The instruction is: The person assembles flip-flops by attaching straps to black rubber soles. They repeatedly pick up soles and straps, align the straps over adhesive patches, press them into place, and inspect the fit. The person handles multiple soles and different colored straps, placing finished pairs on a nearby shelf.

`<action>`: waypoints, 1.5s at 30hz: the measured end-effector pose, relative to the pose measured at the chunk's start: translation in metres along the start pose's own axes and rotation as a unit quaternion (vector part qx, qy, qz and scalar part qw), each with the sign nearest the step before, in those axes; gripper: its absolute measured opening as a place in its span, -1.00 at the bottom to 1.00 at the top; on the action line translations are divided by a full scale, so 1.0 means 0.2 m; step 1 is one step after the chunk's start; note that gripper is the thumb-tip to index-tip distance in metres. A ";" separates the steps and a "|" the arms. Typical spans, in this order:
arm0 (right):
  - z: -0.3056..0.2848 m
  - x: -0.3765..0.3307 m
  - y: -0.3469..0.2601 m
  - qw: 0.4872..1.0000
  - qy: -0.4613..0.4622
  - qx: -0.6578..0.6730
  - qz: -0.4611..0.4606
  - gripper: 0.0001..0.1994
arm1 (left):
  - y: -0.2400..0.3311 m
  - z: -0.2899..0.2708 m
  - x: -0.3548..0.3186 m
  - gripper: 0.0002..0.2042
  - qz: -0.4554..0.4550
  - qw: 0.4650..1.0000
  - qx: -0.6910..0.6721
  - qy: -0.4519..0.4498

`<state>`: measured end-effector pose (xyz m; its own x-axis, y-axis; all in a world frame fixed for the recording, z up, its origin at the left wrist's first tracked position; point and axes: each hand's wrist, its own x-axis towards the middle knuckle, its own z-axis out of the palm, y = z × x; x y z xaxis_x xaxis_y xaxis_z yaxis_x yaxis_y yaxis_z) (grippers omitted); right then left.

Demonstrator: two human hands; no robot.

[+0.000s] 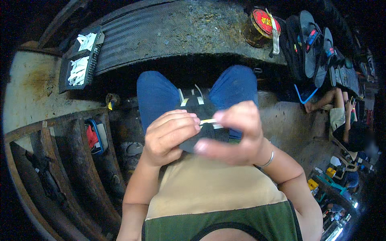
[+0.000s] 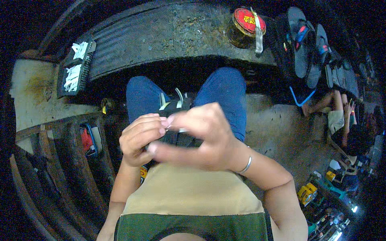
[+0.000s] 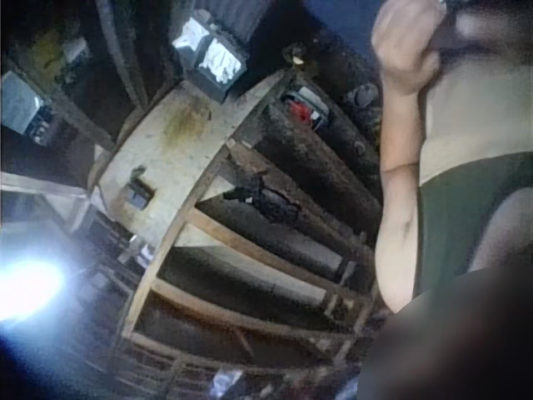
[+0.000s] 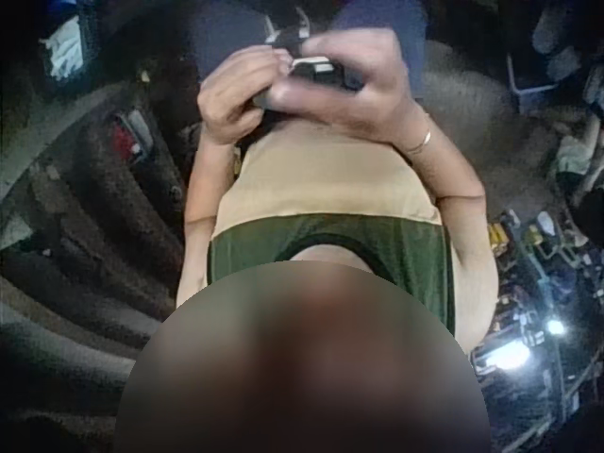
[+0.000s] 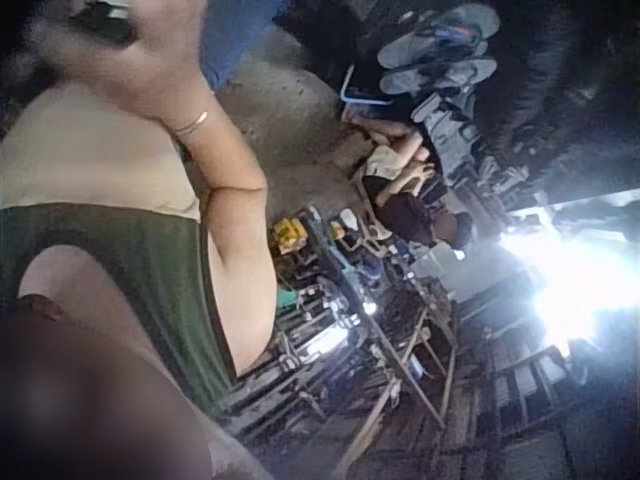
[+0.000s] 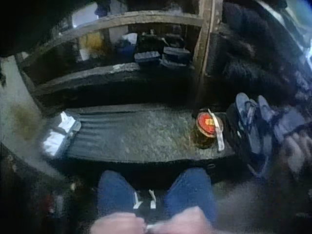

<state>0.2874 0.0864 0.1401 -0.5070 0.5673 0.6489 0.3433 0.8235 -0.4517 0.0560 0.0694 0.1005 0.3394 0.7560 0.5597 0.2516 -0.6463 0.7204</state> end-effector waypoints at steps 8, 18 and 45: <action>-0.02 0.04 -0.01 0.975 -0.100 0.196 0.030 -0.68 | 0.05 0.07 -0.17 -0.80 -0.181 0.978 -0.099 -0.016; 0.03 0.02 0.04 0.963 -0.007 0.226 0.149 -0.84 | 0.01 0.05 -0.14 -0.85 -0.174 0.976 -0.123 -0.039; 0.65 -0.39 0.72 0.748 -0.401 0.296 0.440 -0.66 | 0.01 0.00 -0.32 -0.85 -0.159 0.937 -0.128 -0.283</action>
<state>0.2738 0.1602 -0.0552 -0.6831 0.5068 -0.5259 0.5328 -0.1468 -0.8334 0.0349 0.0204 0.0662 0.7281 0.6839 0.0455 0.2208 -0.2968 0.9291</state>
